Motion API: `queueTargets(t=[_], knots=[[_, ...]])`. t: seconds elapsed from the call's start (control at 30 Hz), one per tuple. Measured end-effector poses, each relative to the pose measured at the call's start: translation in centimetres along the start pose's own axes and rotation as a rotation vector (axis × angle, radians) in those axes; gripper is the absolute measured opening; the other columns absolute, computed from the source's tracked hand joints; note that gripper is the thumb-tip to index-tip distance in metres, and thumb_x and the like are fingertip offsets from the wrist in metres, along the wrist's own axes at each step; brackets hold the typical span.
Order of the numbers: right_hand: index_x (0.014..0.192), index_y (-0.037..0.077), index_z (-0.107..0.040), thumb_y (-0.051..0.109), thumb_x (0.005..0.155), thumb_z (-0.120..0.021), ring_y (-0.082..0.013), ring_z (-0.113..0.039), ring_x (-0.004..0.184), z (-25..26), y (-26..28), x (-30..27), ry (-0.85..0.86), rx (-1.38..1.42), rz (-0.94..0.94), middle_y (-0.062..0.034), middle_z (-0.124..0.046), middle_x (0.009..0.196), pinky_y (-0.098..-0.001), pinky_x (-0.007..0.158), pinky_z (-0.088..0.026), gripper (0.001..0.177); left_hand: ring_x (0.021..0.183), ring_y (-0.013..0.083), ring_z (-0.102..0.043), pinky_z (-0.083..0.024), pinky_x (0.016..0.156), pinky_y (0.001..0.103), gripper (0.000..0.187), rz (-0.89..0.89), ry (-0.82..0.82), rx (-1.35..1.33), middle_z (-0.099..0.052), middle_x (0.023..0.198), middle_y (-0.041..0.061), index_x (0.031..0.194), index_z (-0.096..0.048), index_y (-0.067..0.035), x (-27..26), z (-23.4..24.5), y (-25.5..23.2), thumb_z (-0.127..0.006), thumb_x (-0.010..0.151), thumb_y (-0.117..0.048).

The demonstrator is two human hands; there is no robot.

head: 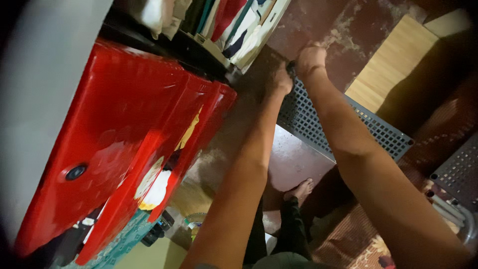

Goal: The person assembles a plastic stool by hand, attaching metal legs to a perforated seat and connecting a metal handle to the side. The person aligns the legs into the seat holes and secures them, then attaches the handle to the side of the seat.

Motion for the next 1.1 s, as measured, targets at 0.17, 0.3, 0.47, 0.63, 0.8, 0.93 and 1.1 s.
queueTargets(t=[0.17, 0.3, 0.47, 0.63, 0.8, 0.93, 1.1], knots=[[0.121, 0.015, -0.073, 0.045, 0.089, -0.063, -0.0232, -0.068, 0.107, 1.6, 1.4, -1.0, -0.093, -0.196, 0.13, -0.0039, -0.073, 0.117, -0.0356, 0.073, -0.054, 0.044, 0.134, 0.0327, -0.055, -0.047, 0.11, 0.042, 0.05, -0.155, 0.018, -0.067, -0.056, 0.146, 0.017, 0.142, -0.055, -0.013, 1.7, -0.6, -2.4, -0.057, 0.092, -0.017], [0.121, 0.016, -0.074, 0.042, 0.091, -0.064, -0.0238, -0.069, 0.109, 0.8, 1.3, -0.1, 0.031, -0.051, 0.137, -0.0039, -0.073, 0.118, -0.0362, 0.074, -0.055, 0.041, 0.132, 0.0301, -0.057, -0.048, 0.108, 0.041, 0.045, -0.231, 0.046, -0.078, -0.059, 0.144, 0.015, 0.14, -0.057, -0.013, 3.4, -3.8, -1.3, -0.055, 0.096, -0.024], [0.12, 0.017, -0.075, 0.038, 0.093, -0.064, -0.0245, -0.069, 0.11, -0.1, 1.6, 0.1, 0.103, 0.052, 0.135, -0.0037, -0.074, 0.119, -0.0371, 0.075, -0.057, 0.036, 0.13, 0.0268, -0.06, -0.049, 0.106, 0.04, 0.042, -0.27, 0.139, -0.237, -0.062, 0.142, 0.013, 0.136, -0.06, -0.013, 4.2, -7.0, -0.7, -0.053, 0.1, -0.032], [0.119, 0.018, -0.077, 0.035, 0.095, -0.065, -0.0253, -0.07, 0.112, -0.2, 1.7, 0.2, 0.142, 0.094, 0.134, -0.0036, -0.074, 0.12, -0.0379, 0.076, -0.058, 0.032, 0.136, 0.0244, -0.053, -0.043, 0.11, 0.037, 0.045, -0.234, 0.331, -0.624, -0.055, 0.149, 0.01, 0.142, -0.051, -0.017, 2.7, -7.0, -2.1, -0.042, 0.105, -0.041], [0.119, 0.019, -0.078, 0.031, 0.097, -0.065, -0.026, -0.071, 0.114, -1.9, 2.3, 0.5, 0.171, 0.118, 0.118, -0.0035, -0.075, 0.121, -0.0387, 0.077, -0.06, 0.028, 0.139, 0.0289, -0.051, -0.044, 0.113, 0.038, 0.05, -0.56, 0.021, -0.007, -0.057, 0.148, 0.016, 0.138, -0.059, -0.014, 0.7, -3.7, -2.6, -0.054, 0.1, -0.046], [0.117, 0.015, -0.078, 0.029, 0.1, -0.061, -0.0292, -0.072, 0.109, -3.0, 2.3, 1.5, 0.132, 0.248, -0.019, -0.0091, -0.075, 0.118, -0.04, 0.075, -0.06, 0.027, 0.14, 0.0302, -0.047, -0.043, 0.111, 0.039, 0.056, -0.462, 0.044, -0.078, -0.052, 0.151, 0.018, 0.14, -0.056, -0.011, -0.1, -3.7, -1.8, -0.057, 0.096, -0.048], [0.116, 0.012, -0.079, 0.026, 0.102, -0.061, -0.0282, -0.073, 0.107, -1.1, 1.6, 0.7, 0.186, 0.304, -0.043, -0.0106, -0.076, 0.116, -0.0387, 0.075, -0.061, 0.027, 0.133, 0.0294, -0.054, -0.047, 0.105, 0.041, 0.049, -0.398, -0.04, -0.028, -0.058, 0.143, 0.018, 0.136, -0.058, -0.012, 1.5, -5.1, -0.6, -0.063, 0.096, -0.04]])
Point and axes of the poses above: each hand's wrist, its own x-axis towards the middle knuckle, its own z-axis out of the back of the hand, y = z × x, the point moved 4 cm from there along x, towards the middle knuckle
